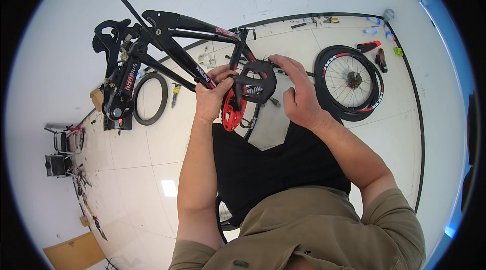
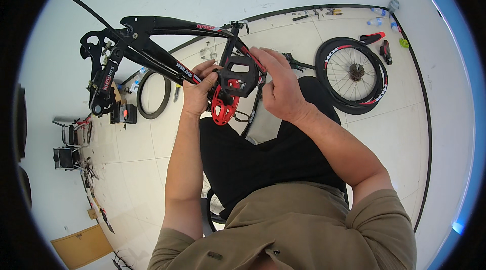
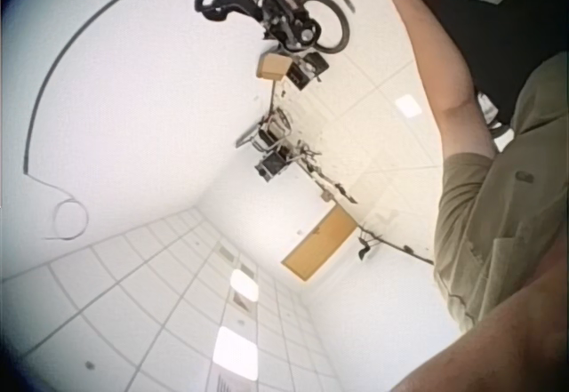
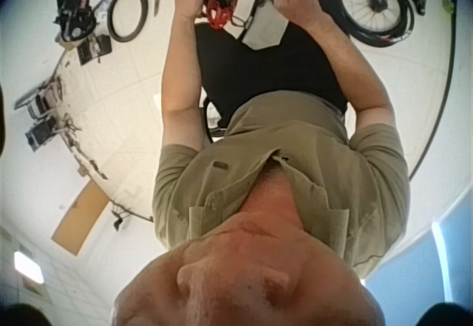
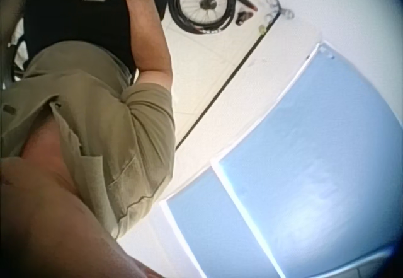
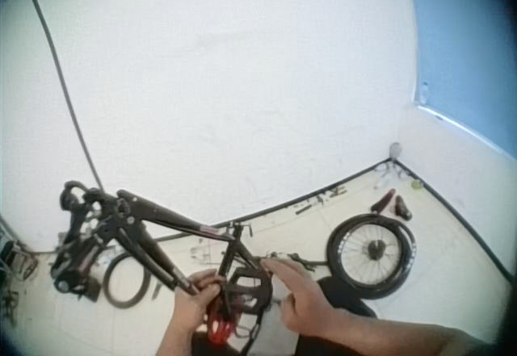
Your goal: The person installs a bicycle pedal onto the crank arm of a bicycle frame. They repeatedly screw the pedal in, test the fit, and unscrew it to adjust the position.
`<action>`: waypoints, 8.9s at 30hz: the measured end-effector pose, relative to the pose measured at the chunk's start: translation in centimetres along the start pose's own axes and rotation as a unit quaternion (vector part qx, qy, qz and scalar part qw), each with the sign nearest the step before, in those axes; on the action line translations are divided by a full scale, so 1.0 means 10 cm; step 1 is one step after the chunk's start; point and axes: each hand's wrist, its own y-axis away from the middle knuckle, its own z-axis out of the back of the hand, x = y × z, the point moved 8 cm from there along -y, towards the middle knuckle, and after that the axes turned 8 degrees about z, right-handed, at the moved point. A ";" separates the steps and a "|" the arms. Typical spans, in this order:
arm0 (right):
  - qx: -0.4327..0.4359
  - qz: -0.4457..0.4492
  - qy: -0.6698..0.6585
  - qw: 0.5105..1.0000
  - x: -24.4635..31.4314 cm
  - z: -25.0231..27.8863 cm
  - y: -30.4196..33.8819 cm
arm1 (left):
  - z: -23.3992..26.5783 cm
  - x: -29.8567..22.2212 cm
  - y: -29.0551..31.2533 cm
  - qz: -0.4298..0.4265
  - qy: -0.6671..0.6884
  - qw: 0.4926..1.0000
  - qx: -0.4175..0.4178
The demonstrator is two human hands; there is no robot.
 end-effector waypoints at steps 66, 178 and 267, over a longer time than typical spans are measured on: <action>-0.012 -0.022 -0.015 1.000 0.05 0.02 -0.04 | 0.02 -0.02 -0.01 -0.010 0.014 1.000 -0.016; 0.078 -0.248 -0.092 0.961 -0.40 -0.23 0.37 | 0.05 -0.03 -0.01 -0.017 0.017 0.999 -0.022; -0.011 -0.051 -0.017 0.998 -0.16 0.03 0.10 | 0.06 -0.04 0.00 -0.017 0.022 0.999 -0.025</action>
